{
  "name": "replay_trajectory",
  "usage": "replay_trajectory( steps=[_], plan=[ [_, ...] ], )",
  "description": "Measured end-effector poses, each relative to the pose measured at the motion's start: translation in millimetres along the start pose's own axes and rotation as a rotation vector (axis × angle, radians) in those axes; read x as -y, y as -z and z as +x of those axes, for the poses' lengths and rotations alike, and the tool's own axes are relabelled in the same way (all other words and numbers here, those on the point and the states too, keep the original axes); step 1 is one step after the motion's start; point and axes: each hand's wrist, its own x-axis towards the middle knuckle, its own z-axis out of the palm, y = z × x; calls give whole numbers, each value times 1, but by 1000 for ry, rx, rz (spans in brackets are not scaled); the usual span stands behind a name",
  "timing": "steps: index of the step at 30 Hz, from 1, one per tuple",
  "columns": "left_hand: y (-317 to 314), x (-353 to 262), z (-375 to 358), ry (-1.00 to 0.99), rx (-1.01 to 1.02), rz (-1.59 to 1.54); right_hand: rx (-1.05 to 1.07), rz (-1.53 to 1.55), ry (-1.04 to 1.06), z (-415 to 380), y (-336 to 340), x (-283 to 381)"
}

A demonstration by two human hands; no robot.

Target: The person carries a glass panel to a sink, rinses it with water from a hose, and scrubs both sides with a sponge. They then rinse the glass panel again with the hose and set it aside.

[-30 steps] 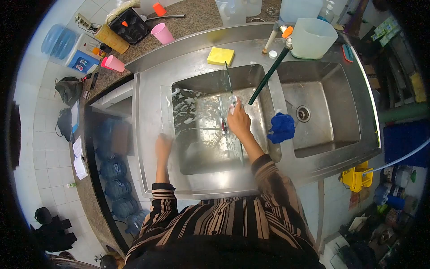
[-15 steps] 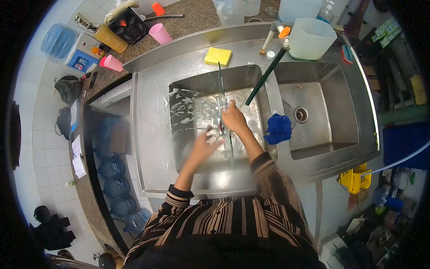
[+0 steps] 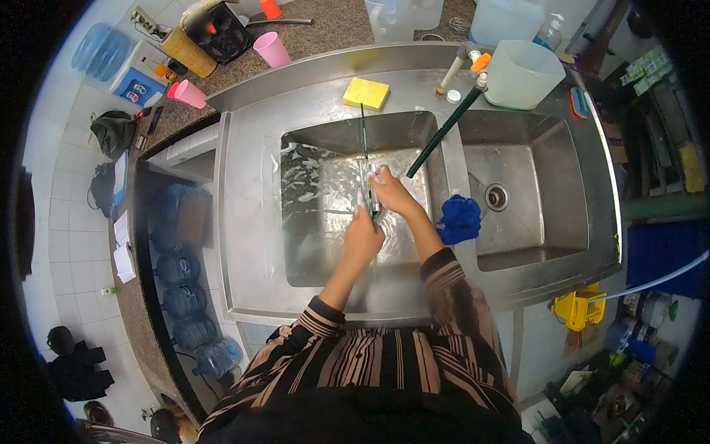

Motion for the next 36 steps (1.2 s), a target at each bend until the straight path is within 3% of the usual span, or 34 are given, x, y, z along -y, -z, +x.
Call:
replay_trajectory(
  steps=[2,4,9,11,14,18,20,23,25,27,29,30,33,35,36],
  plan=[
    [-2,0,0,-167,-197,11,4,15,48,4,1,-8],
    [-2,-4,1,-142,-218,21,84,84,-76,1,5,0],
    [-1,-11,1,-135,-259,29,78,140,-35,5,7,-8],
    [2,-13,4,-227,-314,31,84,147,-27,5,10,-6],
    [4,-20,12,-252,-336,-96,149,107,-61,6,15,-3],
    [1,-17,23,-299,-355,-50,217,188,-74,12,20,-7],
    [5,-19,24,-230,-261,-49,255,183,-93,13,22,-5],
    [-5,-10,28,-287,-321,-30,251,242,-73,16,28,-8],
    [-3,-15,26,-268,-297,-17,268,359,-258,24,37,-24],
    [-4,-18,25,-248,-275,-8,158,410,-309,34,44,-55],
    [-10,-17,26,-266,-293,46,-279,111,-429,61,46,-116],
    [-11,-16,27,-276,-309,21,-278,105,-422,72,44,-140],
    [-9,-19,27,-188,-225,16,-623,264,-328,85,46,-157],
    [-10,-19,26,-221,-274,40,-305,583,-316,67,59,-116],
    [-10,-19,26,-254,-310,65,-296,535,-314,68,59,-109]
  ],
)
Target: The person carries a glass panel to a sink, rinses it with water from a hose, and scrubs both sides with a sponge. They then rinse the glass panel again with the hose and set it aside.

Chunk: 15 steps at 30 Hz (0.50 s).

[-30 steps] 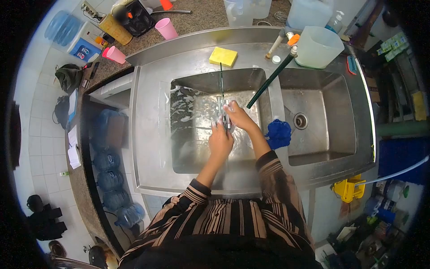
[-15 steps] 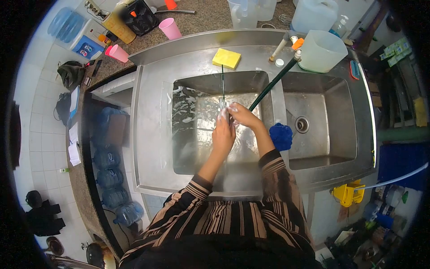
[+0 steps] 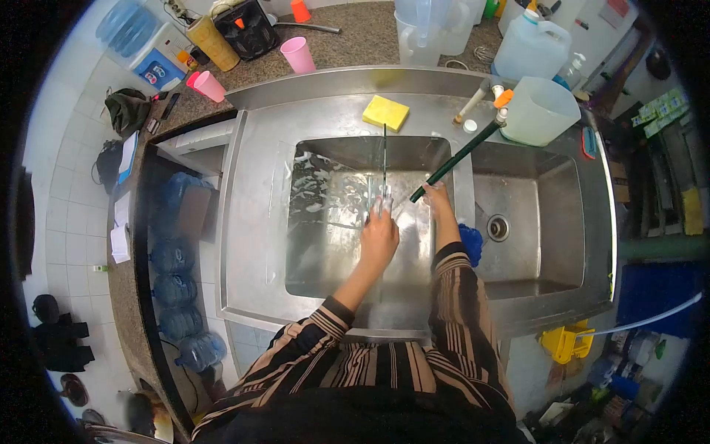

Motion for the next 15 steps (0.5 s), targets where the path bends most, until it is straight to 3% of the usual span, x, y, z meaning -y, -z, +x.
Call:
replay_trajectory(
  steps=[10,12,15],
  plan=[
    [-2,-1,-1,44,21,-32,115,35,0,-53,-13,41],
    [-4,1,-1,-45,-97,-3,154,85,31,-61,-17,52],
    [-5,2,-1,-12,-63,-13,165,134,49,-73,-23,72]
  ],
)
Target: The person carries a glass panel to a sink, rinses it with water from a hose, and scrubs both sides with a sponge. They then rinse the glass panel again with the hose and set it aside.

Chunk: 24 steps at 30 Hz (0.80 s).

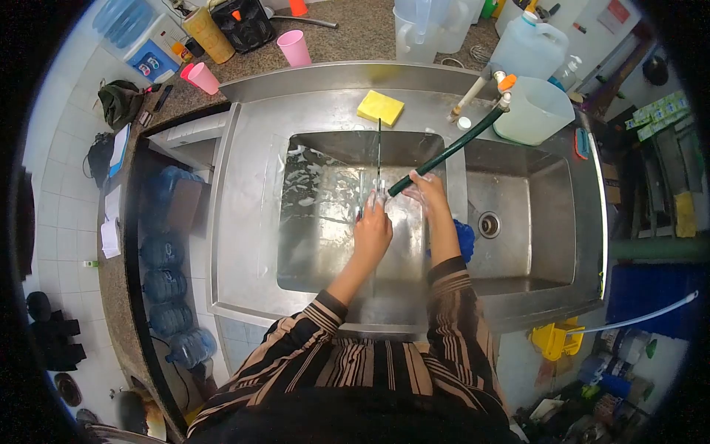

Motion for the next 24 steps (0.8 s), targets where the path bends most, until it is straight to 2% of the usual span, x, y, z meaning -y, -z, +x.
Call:
replay_trajectory(
  steps=[7,10,13,15,22,24],
  plan=[
    [0,-4,-1,-6,38,45,48,96,-11,-2,-7,11],
    [-4,-5,-2,19,47,-32,65,97,-10,-1,-9,13],
    [-10,-8,-1,-46,-24,-84,40,162,-27,-4,-15,16],
    [-12,-12,-2,10,60,-88,24,107,-20,-6,-18,17],
    [-27,-21,-1,14,85,-314,7,-26,-52,-7,-17,19],
    [-31,-26,-2,98,242,-307,-19,-26,-62,-8,-17,18]
  ],
)
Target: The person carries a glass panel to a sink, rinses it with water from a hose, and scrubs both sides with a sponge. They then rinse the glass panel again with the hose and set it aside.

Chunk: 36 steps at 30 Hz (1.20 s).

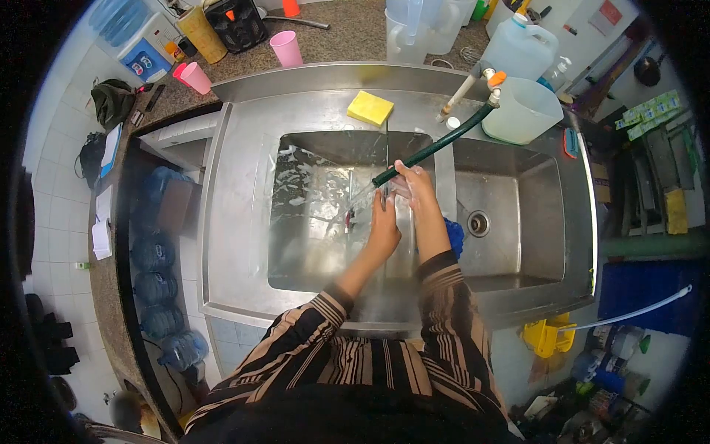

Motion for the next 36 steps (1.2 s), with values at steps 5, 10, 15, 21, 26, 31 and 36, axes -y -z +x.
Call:
replay_trajectory(
  steps=[5,10,15,21,26,31,36],
  plan=[
    [-14,-11,3,41,63,-1,-82,-47,13,10,9,-9],
    [-28,-21,5,91,113,43,-18,-164,-26,12,16,-5],
    [-45,-20,9,86,159,118,-72,-237,-37,6,13,4],
    [-66,-22,10,114,190,114,-109,-286,73,10,15,0],
    [-79,-24,12,148,246,99,-145,-336,87,10,12,1],
    [-66,-39,11,98,318,28,-256,-350,102,10,10,-2],
    [-86,-27,14,45,510,163,-311,-563,71,24,21,-13]
  ],
)
